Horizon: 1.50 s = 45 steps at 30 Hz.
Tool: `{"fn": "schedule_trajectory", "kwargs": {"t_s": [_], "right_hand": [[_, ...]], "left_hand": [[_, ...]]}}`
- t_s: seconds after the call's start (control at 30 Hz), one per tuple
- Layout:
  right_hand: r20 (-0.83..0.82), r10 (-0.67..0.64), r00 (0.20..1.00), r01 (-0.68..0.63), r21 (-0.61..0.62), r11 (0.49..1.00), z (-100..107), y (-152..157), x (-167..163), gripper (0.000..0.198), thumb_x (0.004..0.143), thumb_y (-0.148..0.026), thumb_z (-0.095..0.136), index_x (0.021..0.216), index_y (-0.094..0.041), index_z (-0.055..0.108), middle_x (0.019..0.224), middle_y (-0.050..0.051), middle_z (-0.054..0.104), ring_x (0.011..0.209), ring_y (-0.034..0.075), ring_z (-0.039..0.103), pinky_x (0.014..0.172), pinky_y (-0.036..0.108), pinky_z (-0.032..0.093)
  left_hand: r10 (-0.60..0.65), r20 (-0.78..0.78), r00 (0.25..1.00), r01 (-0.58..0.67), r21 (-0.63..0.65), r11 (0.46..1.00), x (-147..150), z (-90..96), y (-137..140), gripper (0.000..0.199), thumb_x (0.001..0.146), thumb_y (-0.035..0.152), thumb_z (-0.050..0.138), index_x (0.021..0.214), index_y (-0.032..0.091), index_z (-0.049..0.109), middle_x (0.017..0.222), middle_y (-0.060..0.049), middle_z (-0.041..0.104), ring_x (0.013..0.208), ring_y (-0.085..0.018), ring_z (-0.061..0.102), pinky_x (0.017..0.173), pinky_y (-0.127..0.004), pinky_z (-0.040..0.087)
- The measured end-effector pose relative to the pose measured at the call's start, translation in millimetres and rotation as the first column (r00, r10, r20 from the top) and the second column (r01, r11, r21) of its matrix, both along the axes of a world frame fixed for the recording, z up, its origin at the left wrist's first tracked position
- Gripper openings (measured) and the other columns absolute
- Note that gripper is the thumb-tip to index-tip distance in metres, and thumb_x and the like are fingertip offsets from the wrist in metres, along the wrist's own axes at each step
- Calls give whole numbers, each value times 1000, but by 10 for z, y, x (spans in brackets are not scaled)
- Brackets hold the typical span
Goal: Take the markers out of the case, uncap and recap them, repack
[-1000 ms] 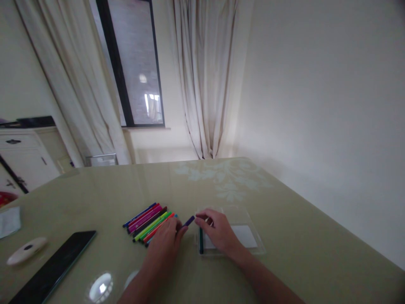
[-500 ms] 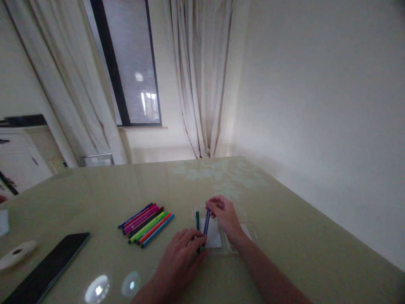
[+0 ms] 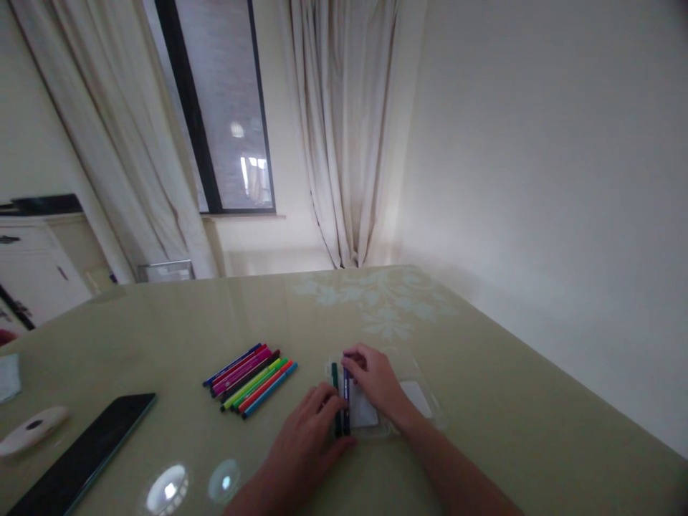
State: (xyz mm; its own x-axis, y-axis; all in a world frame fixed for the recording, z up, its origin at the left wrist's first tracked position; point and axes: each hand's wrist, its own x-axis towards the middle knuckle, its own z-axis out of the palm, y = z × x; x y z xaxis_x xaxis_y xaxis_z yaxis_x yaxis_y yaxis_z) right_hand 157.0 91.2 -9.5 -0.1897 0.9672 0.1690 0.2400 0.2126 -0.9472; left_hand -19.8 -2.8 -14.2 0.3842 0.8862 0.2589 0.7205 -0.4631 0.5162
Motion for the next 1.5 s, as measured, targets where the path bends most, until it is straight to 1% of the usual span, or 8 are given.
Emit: {"fn": "schedule_trajectory", "kwargs": {"t_s": [0.2, 0.47, 0.57, 0.73, 0.83, 1.2, 1.37, 1.5], "right_hand": [[325, -38, 945, -38, 224, 974, 20, -44, 10, 13, 86, -23, 71, 95, -18, 79, 92, 7, 78, 82, 20, 69, 80, 31, 50], [495, -27, 869, -101, 231, 968, 13, -57, 4, 7, 85, -18, 75, 88, -21, 81, 94, 6, 77, 96, 22, 68, 90, 32, 46], [449, -20, 893, -106, 252, 962, 5, -59, 22, 11, 87, -17, 72, 91, -21, 81, 94, 6, 77, 93, 21, 68, 88, 31, 46], [337, -118, 934, 11, 304, 953, 54, -42, 67, 15, 93, -22, 64, 90, -18, 78, 88, 6, 74, 76, 18, 64, 75, 29, 46], [278, -170, 945, 74, 327, 942, 81, -28, 71, 16, 94, -24, 63, 88, -18, 76, 84, 4, 72, 70, 16, 60, 71, 28, 44], [184, -48, 982, -1, 260, 966, 163, -165, -30, 23, 94, -37, 63, 92, -19, 77, 86, 5, 73, 74, 17, 62, 72, 30, 47], [-172, 197, 965, -201, -5, 980, 212, -250, -148, 39, 83, -52, 76, 106, -20, 75, 88, 4, 76, 82, 21, 70, 75, 32, 53], [-378, 107, 920, -135, -50, 990, 244, -208, -131, 38, 77, -50, 81, 99, -19, 76, 84, 4, 75, 79, 20, 70, 71, 30, 53]], "left_hand": [[-71, -135, 988, 80, 62, 995, 4, 66, -22, 32, 85, 21, 78, 116, 26, 69, 131, -5, 68, 117, -28, 63, 103, -43, 54], [-24, -61, 998, 28, 55, 998, 108, 34, -27, 16, 86, 25, 79, 99, 23, 71, 114, -5, 73, 107, -26, 64, 95, -40, 56], [-56, -26, 998, 58, 87, 994, 6, 45, 38, 11, 92, 26, 71, 103, 24, 71, 114, -4, 72, 108, -23, 64, 96, -36, 54], [439, -60, 896, -420, 206, 884, -469, 93, 219, 21, 101, 33, 51, 93, 21, 66, 101, -9, 69, 102, -28, 63, 95, -44, 51], [537, -198, 820, -503, 199, 841, -685, 75, 287, 17, 96, 30, 53, 97, 19, 65, 105, -12, 68, 106, -32, 62, 98, -48, 48], [417, 29, 908, -417, -20, 909, -452, 70, 210, 26, 98, 40, 42, 93, 22, 60, 98, -9, 70, 98, -28, 66, 88, -42, 50], [302, 331, 894, -279, -116, 953, -250, 147, 136, 33, 100, 52, 45, 102, 23, 61, 86, -2, 69, 73, -20, 64, 69, -32, 50], [285, 426, 859, -244, -150, 958, -139, 175, 99, 37, 101, 53, 46, 111, 23, 64, 89, -2, 70, 70, -19, 63, 67, -30, 50]]}}
